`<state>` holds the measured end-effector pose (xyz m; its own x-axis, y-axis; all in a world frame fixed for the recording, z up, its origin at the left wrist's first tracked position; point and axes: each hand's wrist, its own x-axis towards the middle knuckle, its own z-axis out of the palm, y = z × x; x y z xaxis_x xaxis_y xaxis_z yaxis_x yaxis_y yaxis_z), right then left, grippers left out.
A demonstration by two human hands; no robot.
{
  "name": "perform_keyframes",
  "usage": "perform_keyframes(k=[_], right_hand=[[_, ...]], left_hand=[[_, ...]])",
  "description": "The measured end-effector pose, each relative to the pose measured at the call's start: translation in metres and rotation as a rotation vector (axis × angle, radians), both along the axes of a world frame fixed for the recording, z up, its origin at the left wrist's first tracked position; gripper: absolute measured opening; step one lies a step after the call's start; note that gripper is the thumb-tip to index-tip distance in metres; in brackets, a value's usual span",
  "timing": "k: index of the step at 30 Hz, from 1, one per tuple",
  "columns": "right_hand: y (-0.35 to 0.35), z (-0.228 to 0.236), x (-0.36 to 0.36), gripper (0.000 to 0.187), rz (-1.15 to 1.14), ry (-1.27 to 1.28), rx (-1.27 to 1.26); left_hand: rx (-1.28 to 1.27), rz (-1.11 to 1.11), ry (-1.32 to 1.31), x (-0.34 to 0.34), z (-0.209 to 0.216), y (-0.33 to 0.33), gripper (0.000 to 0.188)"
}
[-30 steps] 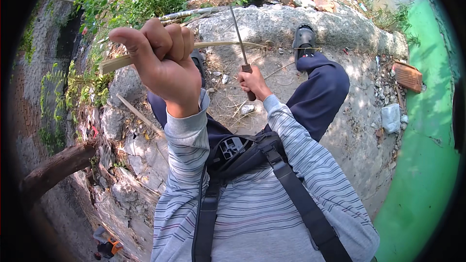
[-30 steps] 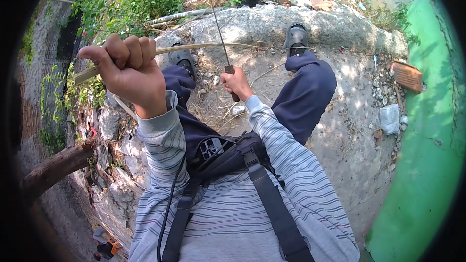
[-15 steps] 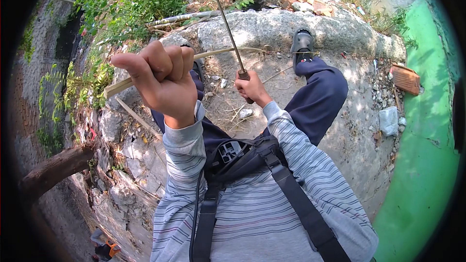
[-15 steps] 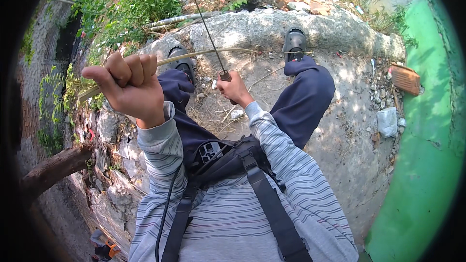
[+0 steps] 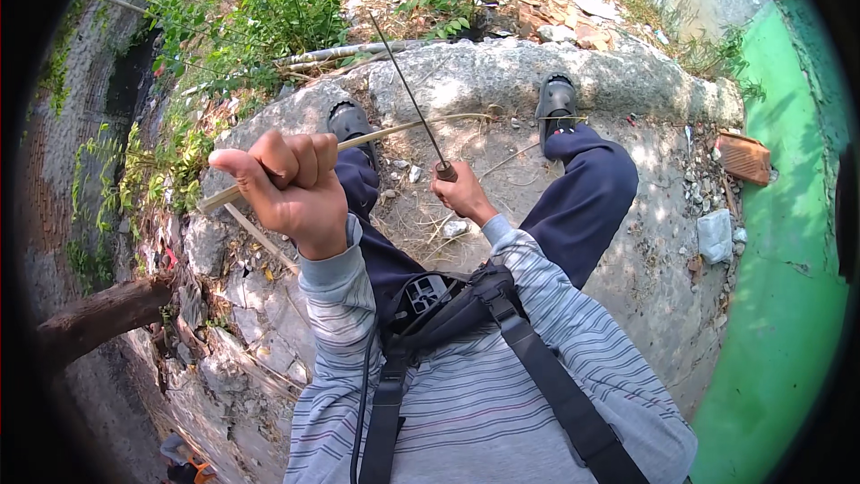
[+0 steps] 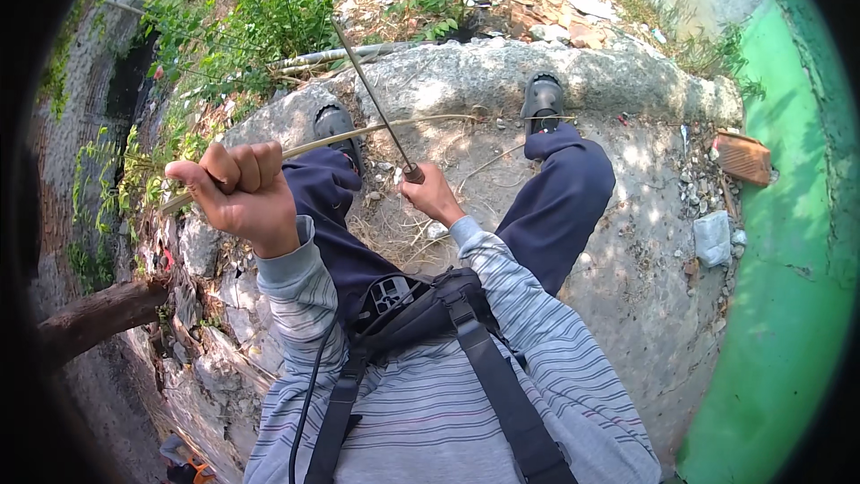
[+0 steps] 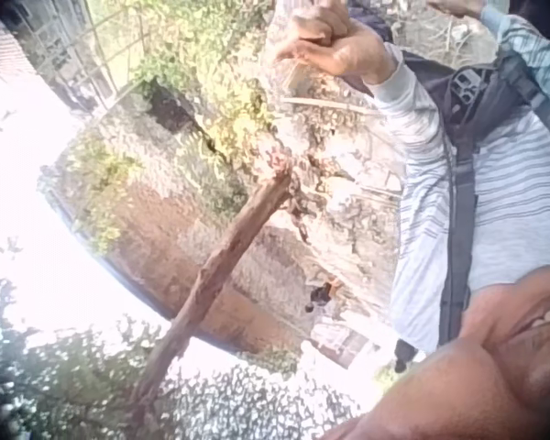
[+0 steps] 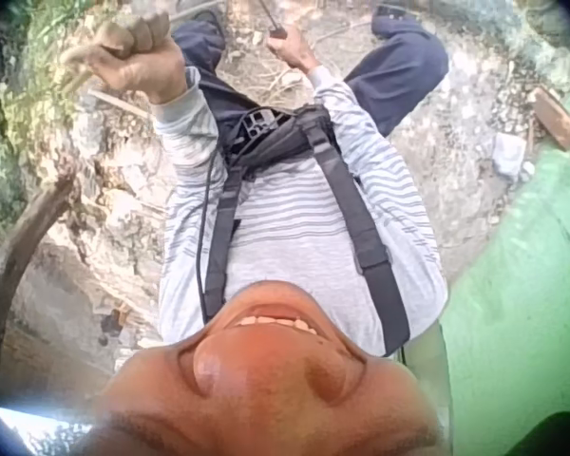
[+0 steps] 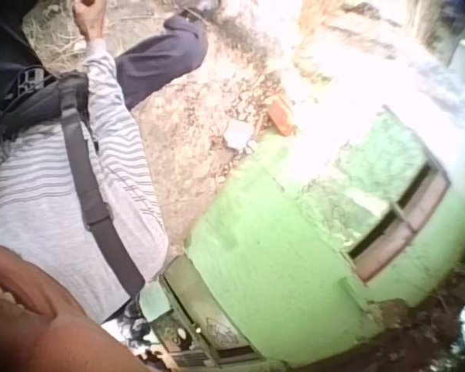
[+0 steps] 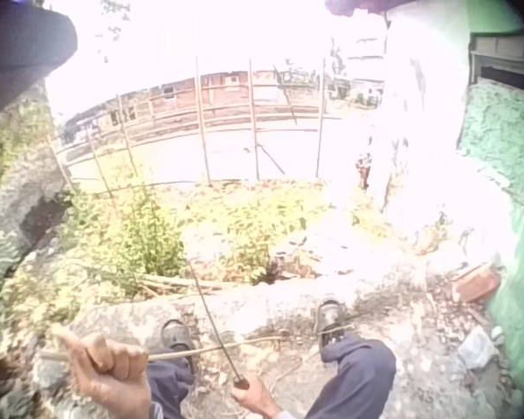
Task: The person smooths and shaves a thin bamboo stick using a machete.
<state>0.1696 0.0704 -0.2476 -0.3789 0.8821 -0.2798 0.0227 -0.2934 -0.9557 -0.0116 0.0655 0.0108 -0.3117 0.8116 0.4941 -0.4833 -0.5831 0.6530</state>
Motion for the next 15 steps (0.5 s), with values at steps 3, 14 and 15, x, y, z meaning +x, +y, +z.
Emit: perform_keyframes(k=[3,14,15], right_hand=[[0.011,-0.010,-0.002,0.018,-0.060,-0.026,-0.126],[0.013,-0.003,-0.009,0.021,0.075,-0.028,0.214],[0.016,-0.010,-0.007,0.021,0.031,-0.026,0.086]], left_hand=[[-0.047,0.085,0.064,0.001,-0.002,-0.001,0.061],[-0.062,0.126,0.035,-0.005,-0.004,-0.003,0.062],[-0.046,0.101,0.034,-0.005,-0.004,-0.002,0.062]])
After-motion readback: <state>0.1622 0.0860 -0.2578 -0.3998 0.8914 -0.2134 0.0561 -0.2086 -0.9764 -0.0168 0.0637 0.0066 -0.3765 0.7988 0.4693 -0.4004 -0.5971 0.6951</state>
